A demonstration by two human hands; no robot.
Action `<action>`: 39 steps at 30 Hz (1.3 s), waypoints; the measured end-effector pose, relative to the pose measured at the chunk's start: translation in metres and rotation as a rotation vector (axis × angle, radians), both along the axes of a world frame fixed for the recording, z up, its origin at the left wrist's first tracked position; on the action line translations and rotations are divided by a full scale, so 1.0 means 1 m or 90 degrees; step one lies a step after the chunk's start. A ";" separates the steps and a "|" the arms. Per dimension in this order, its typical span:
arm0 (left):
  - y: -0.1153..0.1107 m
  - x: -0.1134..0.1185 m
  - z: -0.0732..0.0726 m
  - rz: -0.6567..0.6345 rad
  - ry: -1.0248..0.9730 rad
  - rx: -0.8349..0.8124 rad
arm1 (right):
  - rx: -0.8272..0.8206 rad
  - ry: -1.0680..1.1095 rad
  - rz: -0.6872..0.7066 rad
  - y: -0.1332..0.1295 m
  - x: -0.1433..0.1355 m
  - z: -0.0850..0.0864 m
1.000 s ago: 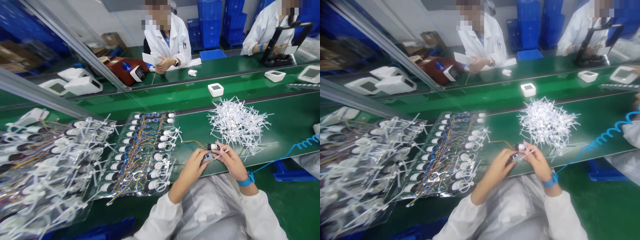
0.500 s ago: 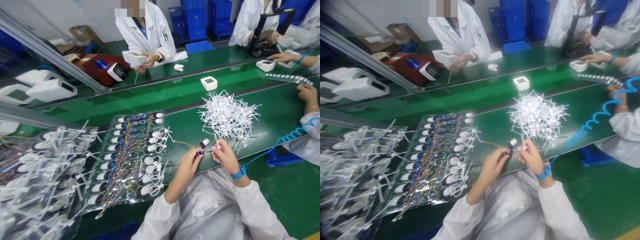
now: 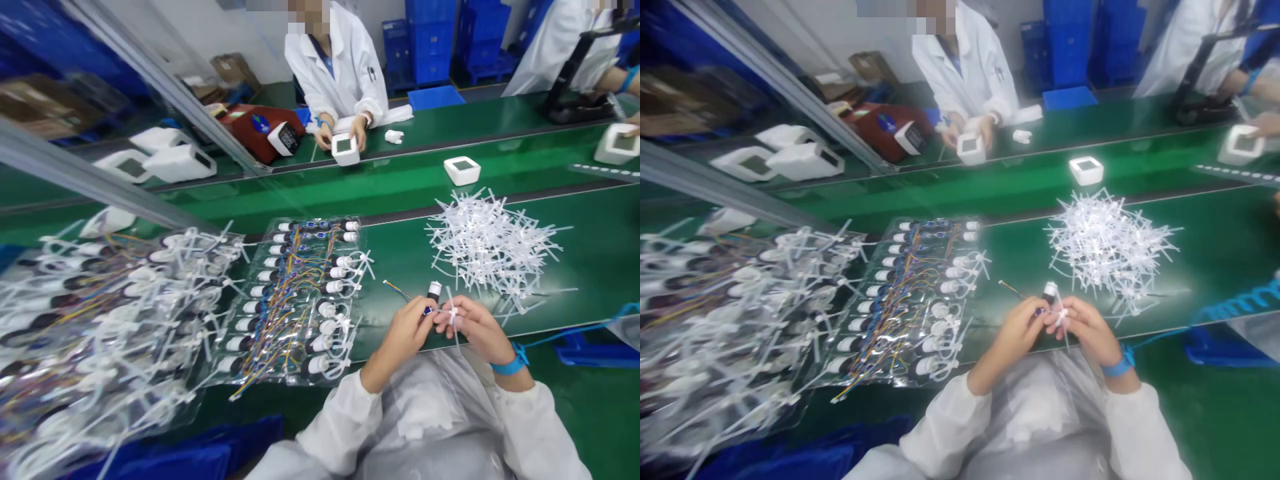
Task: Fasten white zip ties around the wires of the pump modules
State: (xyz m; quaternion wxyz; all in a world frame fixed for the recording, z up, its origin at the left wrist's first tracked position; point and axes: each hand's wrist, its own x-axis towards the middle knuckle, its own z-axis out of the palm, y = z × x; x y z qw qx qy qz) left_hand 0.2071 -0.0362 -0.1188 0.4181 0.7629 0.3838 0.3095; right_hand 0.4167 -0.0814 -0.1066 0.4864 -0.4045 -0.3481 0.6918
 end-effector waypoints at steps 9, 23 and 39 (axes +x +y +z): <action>-0.004 -0.001 0.012 -0.030 0.020 -0.036 | 0.021 -0.219 0.007 -0.006 0.020 -0.036; 0.005 -0.006 0.012 -0.079 -0.084 -0.019 | 0.046 -0.149 -0.195 0.003 -0.007 -0.021; 0.006 -0.002 0.000 0.017 -0.098 -0.079 | -0.036 -0.056 -0.334 0.002 -0.023 -0.010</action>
